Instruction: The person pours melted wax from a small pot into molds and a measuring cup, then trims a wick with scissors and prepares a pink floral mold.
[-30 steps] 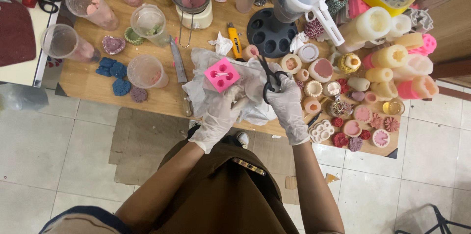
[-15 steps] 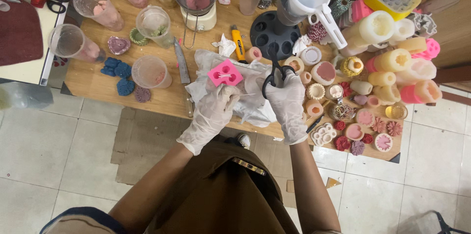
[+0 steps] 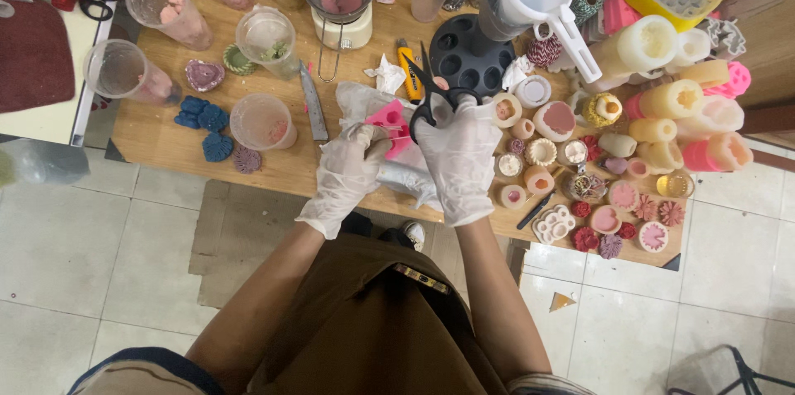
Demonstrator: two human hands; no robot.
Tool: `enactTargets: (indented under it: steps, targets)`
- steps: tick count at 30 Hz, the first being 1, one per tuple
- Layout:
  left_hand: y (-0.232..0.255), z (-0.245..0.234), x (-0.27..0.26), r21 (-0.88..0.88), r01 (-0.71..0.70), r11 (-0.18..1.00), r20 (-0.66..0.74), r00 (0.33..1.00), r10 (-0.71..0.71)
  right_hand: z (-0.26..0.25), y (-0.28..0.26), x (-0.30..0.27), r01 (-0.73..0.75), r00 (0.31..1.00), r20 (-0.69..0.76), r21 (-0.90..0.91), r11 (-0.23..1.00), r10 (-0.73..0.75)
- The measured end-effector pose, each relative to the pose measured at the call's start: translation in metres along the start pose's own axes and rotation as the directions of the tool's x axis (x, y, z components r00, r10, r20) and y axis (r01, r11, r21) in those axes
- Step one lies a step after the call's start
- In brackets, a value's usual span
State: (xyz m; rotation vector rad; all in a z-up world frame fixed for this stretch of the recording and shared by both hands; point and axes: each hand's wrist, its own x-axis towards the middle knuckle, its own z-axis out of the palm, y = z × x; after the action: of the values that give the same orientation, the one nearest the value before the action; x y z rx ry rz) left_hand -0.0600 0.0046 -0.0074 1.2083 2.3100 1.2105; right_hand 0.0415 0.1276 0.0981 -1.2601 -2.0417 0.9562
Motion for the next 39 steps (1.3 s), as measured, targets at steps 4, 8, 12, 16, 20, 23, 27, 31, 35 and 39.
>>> enactTargets:
  steps: [4,8,12,16,20,23,27,31,35,39]
  targets:
    - [-0.01,0.003,0.004,0.057,0.058,0.997,0.026,0.998,-0.059,0.004,-0.006,-0.001,0.112,0.993,-0.003,-0.223,0.968,-0.115]
    - [-0.018,0.001,0.008,-0.011,0.035,0.999,-0.014,0.999,-0.036,0.011,-0.006,0.0,0.084,0.996,0.015,-0.254,0.963,-0.083]
    - [-0.022,-0.009,0.009,-0.032,0.05,0.998,-0.063,0.997,-0.051,0.017,-0.002,0.002,0.048,0.999,-0.009,-0.174,0.984,-0.05]
    - [-0.017,-0.018,0.014,-0.063,0.253,0.965,0.087,0.965,-0.247,0.018,0.004,0.003,0.009,1.0,0.012,-0.115,0.993,-0.008]
    - [-0.003,-0.016,0.024,0.172,-0.182,0.968,0.087,0.982,0.169,0.017,0.009,0.001,0.07,0.997,-0.014,-0.166,0.984,-0.073]
    - [0.01,-0.008,0.031,0.128,-0.315,0.941,0.091,0.948,0.305,0.014,0.01,0.001,0.043,0.998,-0.042,-0.22,0.974,-0.054]
    - [0.019,-0.009,0.035,0.19,-0.339,0.921,0.093,0.94,0.327,0.01,0.007,0.001,0.049,0.998,-0.051,0.008,0.999,-0.049]
    - [0.015,-0.018,0.032,-0.01,-0.176,0.984,0.239,0.956,0.173,0.003,0.003,0.001,-0.01,0.995,-0.095,-0.028,1.0,0.007]
    - [0.005,-0.012,0.028,-0.103,-0.342,0.934,0.07,0.934,0.349,-0.008,0.009,0.002,0.04,0.999,-0.018,-0.085,0.996,-0.042]
    - [0.002,0.034,0.009,-0.423,0.451,0.786,0.502,0.839,-0.211,-0.01,0.027,0.009,-0.016,0.998,0.054,-0.344,0.939,0.037]
